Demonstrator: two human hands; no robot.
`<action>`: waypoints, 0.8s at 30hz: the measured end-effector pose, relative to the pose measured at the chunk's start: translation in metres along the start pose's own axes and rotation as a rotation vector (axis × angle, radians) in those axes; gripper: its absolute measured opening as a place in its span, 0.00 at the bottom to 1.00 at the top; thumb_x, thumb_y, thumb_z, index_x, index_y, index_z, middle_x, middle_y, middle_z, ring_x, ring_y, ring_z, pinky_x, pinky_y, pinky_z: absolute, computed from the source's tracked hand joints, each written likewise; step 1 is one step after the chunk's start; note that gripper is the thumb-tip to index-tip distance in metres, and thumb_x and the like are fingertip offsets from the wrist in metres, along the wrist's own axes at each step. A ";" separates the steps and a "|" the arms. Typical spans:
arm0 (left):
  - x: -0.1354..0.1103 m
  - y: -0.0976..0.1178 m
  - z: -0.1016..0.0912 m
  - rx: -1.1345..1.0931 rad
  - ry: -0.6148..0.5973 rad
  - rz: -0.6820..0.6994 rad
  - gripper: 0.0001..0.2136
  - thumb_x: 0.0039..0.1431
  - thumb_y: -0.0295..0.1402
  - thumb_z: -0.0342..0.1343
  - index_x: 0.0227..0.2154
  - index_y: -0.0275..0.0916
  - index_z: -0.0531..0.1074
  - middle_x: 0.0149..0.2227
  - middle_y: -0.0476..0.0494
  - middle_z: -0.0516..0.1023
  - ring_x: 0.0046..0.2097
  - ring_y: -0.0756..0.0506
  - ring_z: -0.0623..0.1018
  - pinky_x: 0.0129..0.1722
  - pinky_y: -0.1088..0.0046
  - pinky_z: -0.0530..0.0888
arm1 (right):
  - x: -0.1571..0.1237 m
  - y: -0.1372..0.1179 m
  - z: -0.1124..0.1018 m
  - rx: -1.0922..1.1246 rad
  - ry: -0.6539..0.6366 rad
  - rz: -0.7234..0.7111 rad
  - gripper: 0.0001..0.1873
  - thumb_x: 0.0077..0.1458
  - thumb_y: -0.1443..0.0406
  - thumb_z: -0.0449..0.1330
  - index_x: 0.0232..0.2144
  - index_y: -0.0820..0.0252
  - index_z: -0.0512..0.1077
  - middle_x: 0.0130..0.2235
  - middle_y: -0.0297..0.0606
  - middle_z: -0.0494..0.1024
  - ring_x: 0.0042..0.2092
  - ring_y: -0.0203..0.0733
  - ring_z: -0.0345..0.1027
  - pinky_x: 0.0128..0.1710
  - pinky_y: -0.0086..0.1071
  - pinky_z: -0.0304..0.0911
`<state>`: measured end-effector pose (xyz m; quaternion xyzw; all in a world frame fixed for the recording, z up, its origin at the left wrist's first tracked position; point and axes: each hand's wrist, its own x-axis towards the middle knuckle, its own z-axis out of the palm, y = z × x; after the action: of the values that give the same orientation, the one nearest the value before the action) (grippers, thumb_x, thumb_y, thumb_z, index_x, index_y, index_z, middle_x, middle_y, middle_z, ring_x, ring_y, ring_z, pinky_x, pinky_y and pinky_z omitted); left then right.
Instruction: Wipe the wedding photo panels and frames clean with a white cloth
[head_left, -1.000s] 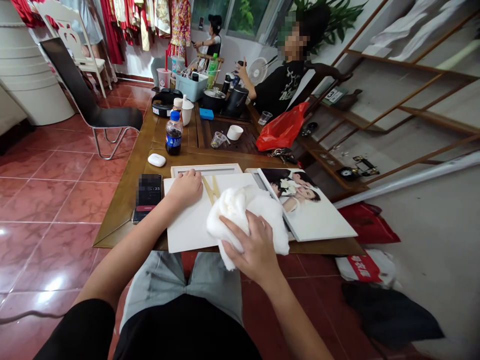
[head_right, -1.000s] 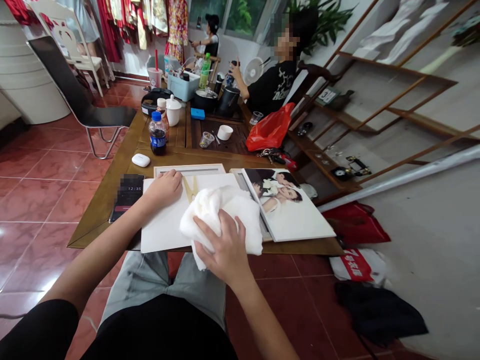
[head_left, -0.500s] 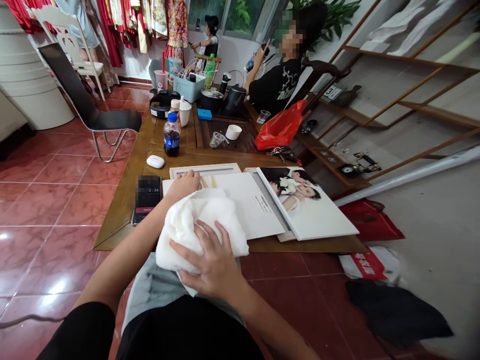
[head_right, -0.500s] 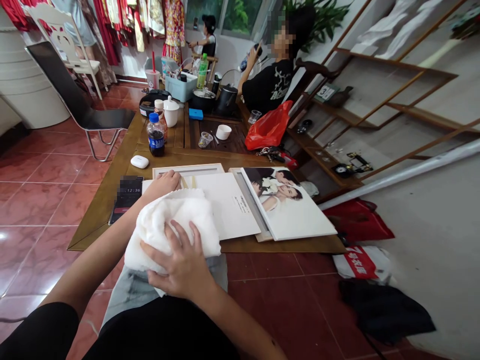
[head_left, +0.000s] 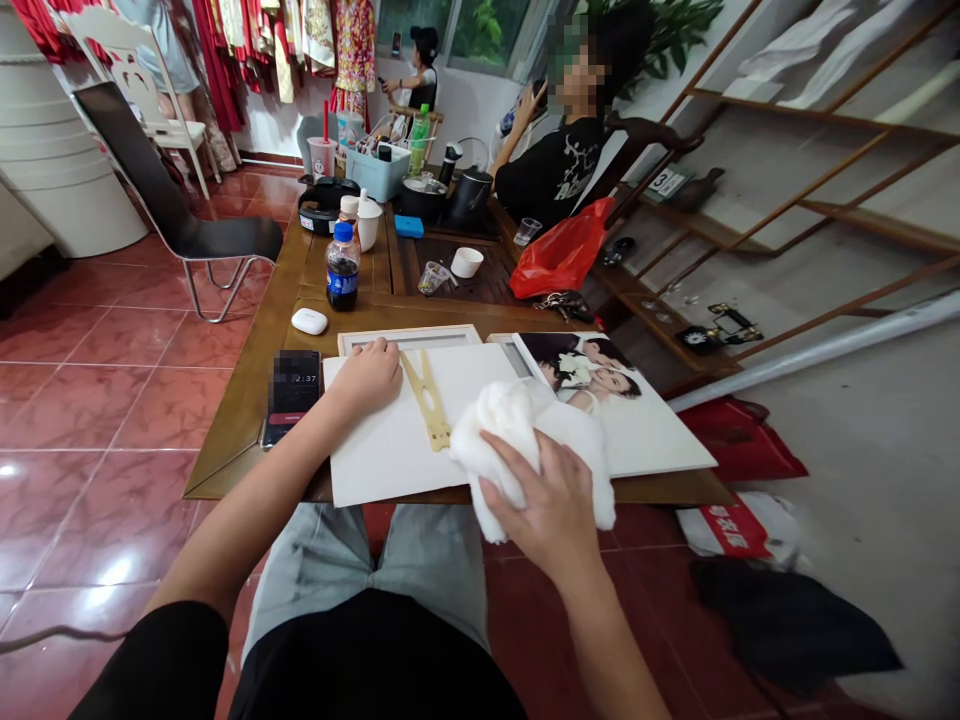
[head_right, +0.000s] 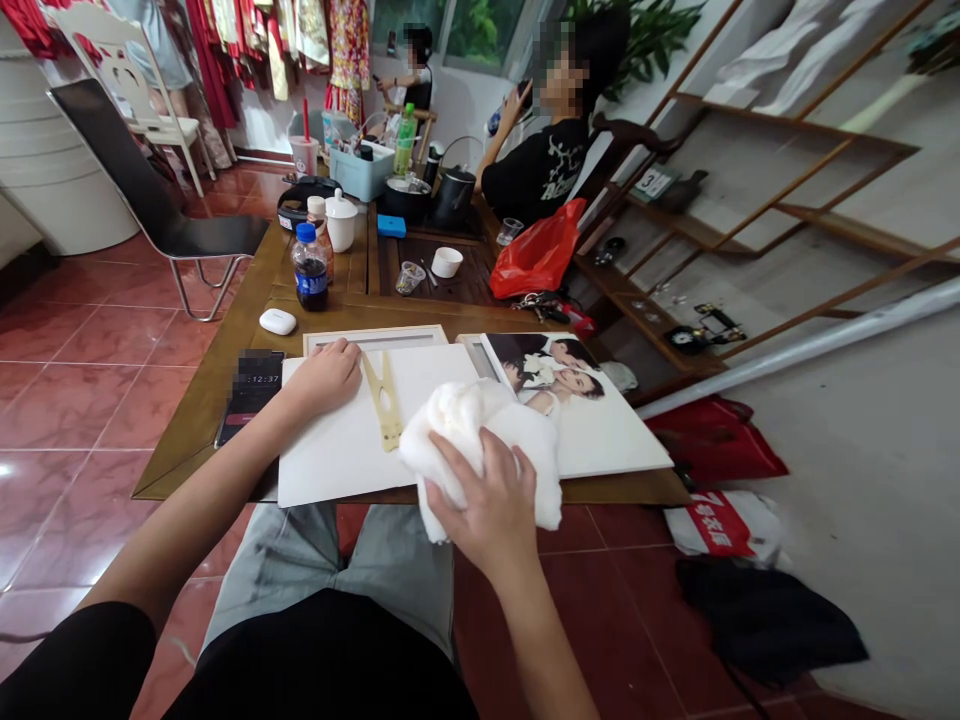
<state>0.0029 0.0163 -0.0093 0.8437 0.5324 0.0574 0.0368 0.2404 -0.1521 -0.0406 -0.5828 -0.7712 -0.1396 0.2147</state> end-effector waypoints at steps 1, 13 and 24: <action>0.000 0.000 0.000 -0.007 0.000 -0.001 0.17 0.72 0.28 0.39 0.51 0.30 0.72 0.51 0.28 0.76 0.55 0.34 0.77 0.56 0.55 0.70 | -0.001 0.004 0.000 -0.010 0.001 0.026 0.24 0.68 0.54 0.52 0.61 0.50 0.74 0.56 0.51 0.68 0.57 0.58 0.67 0.59 0.58 0.61; 0.001 -0.001 0.001 -0.010 0.001 0.026 0.18 0.71 0.28 0.38 0.51 0.28 0.72 0.51 0.26 0.76 0.55 0.32 0.76 0.56 0.51 0.70 | 0.053 0.010 0.013 0.081 -0.189 0.049 0.28 0.69 0.49 0.49 0.66 0.45 0.67 0.59 0.50 0.67 0.61 0.59 0.63 0.61 0.58 0.59; 0.001 0.000 -0.002 -0.010 -0.020 0.009 0.18 0.72 0.28 0.37 0.51 0.29 0.72 0.52 0.27 0.75 0.55 0.33 0.76 0.56 0.53 0.69 | 0.135 0.019 0.043 0.119 -0.296 0.068 0.31 0.69 0.48 0.46 0.69 0.47 0.61 0.61 0.53 0.65 0.61 0.62 0.60 0.60 0.59 0.56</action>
<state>0.0033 0.0171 -0.0075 0.8464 0.5280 0.0521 0.0461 0.2203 -0.0135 -0.0116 -0.6090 -0.7812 0.0010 0.1374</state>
